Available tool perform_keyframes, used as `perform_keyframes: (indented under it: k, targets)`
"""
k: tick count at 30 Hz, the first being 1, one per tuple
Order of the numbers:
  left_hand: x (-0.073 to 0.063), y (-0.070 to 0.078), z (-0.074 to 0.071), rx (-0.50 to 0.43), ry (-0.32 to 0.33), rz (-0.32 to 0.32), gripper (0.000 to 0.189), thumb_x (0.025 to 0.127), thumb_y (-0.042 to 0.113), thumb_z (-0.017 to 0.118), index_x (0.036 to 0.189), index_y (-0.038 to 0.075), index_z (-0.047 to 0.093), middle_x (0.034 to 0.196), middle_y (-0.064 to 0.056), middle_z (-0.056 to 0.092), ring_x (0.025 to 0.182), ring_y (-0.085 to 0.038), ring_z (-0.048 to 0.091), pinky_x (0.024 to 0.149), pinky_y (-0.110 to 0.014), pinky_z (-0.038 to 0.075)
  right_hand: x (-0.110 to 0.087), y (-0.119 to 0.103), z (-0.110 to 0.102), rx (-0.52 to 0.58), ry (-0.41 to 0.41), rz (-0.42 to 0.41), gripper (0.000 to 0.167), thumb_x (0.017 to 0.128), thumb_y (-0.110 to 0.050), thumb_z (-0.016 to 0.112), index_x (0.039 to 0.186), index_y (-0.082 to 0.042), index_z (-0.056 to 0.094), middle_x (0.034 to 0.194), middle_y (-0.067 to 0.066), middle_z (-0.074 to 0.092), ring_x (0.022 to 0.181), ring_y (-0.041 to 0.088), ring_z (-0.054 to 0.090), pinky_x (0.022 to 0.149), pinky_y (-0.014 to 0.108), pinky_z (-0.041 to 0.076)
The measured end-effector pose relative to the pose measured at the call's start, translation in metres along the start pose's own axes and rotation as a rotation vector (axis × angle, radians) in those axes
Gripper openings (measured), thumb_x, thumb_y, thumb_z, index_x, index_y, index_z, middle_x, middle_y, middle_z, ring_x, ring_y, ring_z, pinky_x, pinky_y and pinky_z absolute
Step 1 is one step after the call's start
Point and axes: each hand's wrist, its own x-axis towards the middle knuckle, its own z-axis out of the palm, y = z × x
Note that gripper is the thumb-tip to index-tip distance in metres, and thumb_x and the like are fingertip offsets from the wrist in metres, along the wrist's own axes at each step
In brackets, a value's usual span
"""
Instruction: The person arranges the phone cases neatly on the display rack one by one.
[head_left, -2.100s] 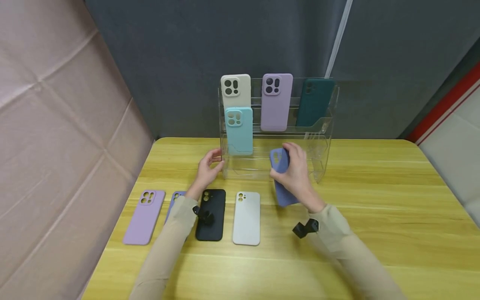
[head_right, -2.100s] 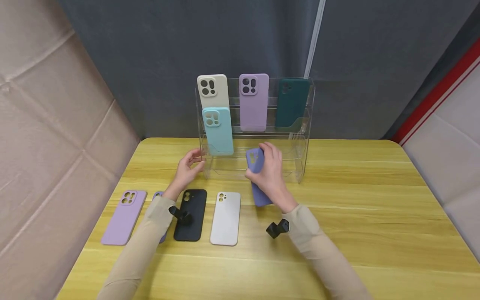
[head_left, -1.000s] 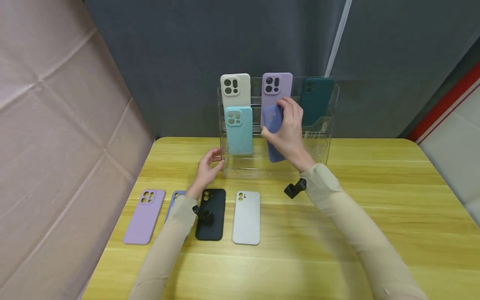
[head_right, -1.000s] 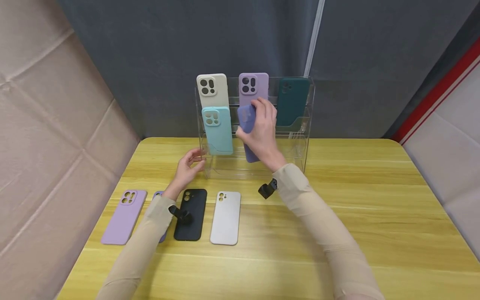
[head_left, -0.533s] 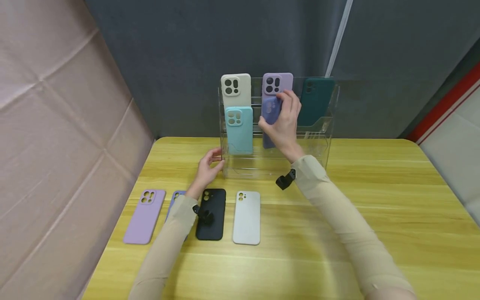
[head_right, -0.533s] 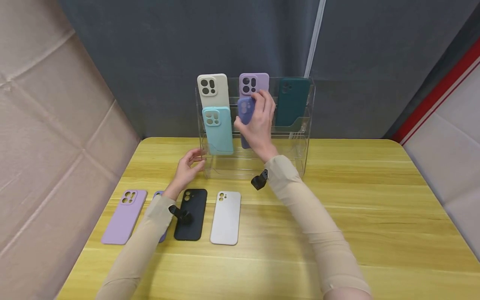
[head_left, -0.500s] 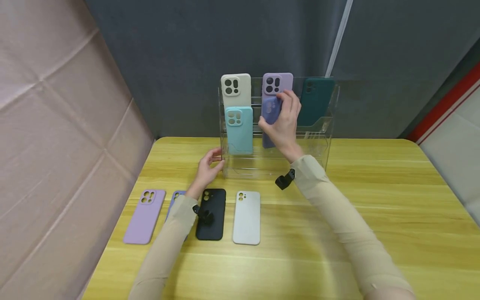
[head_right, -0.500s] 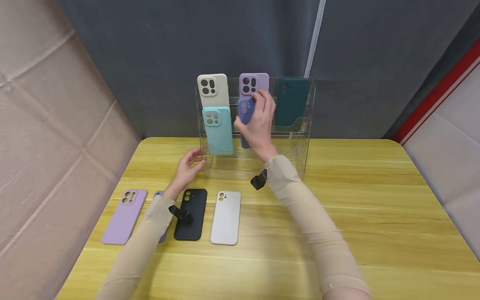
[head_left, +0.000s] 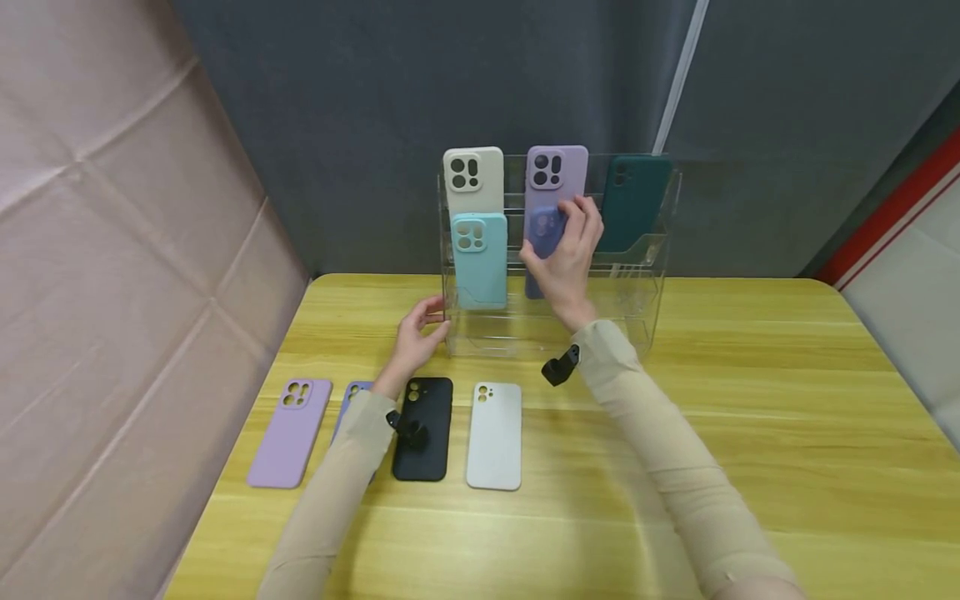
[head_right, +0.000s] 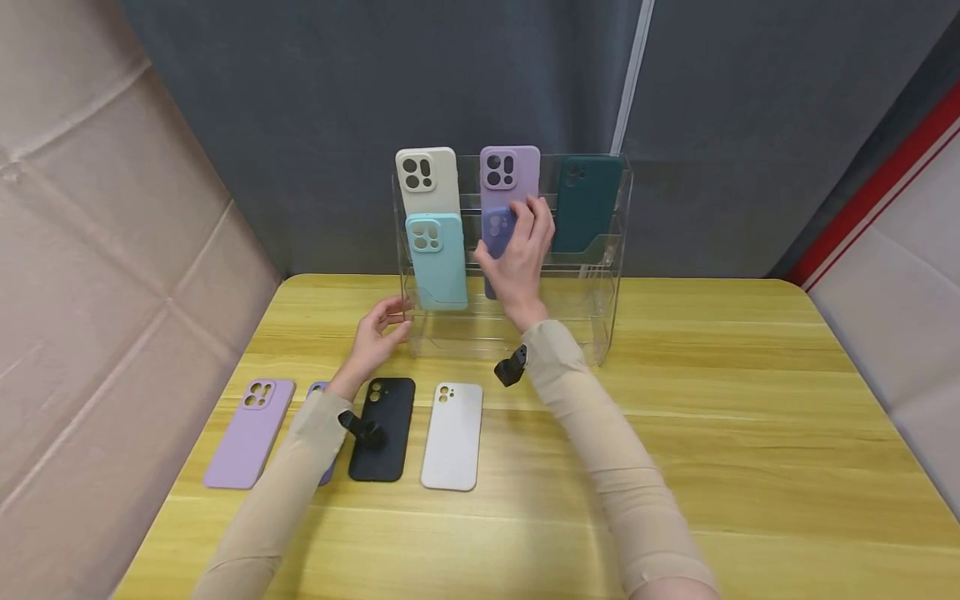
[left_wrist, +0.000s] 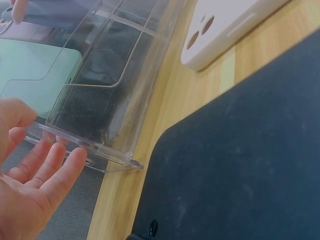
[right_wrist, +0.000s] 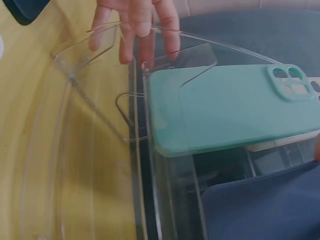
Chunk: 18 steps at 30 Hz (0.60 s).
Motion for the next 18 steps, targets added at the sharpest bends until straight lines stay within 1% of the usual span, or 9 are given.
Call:
perform_keyframes:
  k: [3,6,10,13,18]
  targets:
    - [0.000,-0.001,0.000,0.000,0.001,0.003,0.040,0.088,-0.012,0.055,0.127,-0.017,0.045,0.121,-0.035,0.048,0.105,-0.051,0.049,0.097,-0.061,0.036,-0.003,0.001,0.002,-0.012,0.008,0.005,0.057,0.071,-0.010,0.074,0.118,0.003,0.045,0.130,0.020,0.034,0.126,0.032,0.028,0.110,0.036,0.023]
    - [0.003,-0.015,0.000,0.000,0.010,0.013,0.040,0.088,-0.010,0.056,0.127,-0.014,0.046,0.121,-0.034,0.049,0.105,-0.049,0.050,0.097,-0.059,0.037,-0.006,0.001,0.004,-0.028,0.013,0.000,0.057,0.071,-0.010,0.074,0.118,0.004,0.045,0.129,0.021,0.035,0.126,0.032,0.028,0.111,0.037,0.022]
    - [0.006,-0.034,-0.001,0.021,0.028,0.021,0.040,0.089,-0.007,0.057,0.128,-0.009,0.048,0.121,-0.029,0.051,0.104,-0.043,0.053,0.097,-0.055,0.040,-0.009,0.001,0.005,-0.044,0.010,0.012,0.057,0.071,-0.009,0.074,0.118,0.004,0.044,0.128,0.021,0.036,0.127,0.032,0.028,0.112,0.038,0.019]
    - [0.006,-0.035,0.000,0.032,0.033,0.019,0.039,0.089,-0.007,0.058,0.127,-0.008,0.049,0.120,-0.027,0.052,0.103,-0.042,0.054,0.096,-0.054,0.040,-0.011,0.002,0.005,-0.061,0.002,0.021,0.056,0.072,-0.009,0.074,0.118,0.004,0.044,0.128,0.021,0.036,0.128,0.032,0.028,0.112,0.038,0.017]
    - [0.006,-0.036,0.000,0.024,0.031,0.015,0.039,0.089,-0.006,0.057,0.127,-0.008,0.049,0.121,-0.027,0.052,0.104,-0.041,0.054,0.097,-0.054,0.040,-0.014,0.004,0.005,-0.085,0.005,0.021,0.056,0.072,-0.010,0.075,0.117,0.004,0.044,0.128,0.021,0.037,0.129,0.032,0.028,0.113,0.039,0.017]
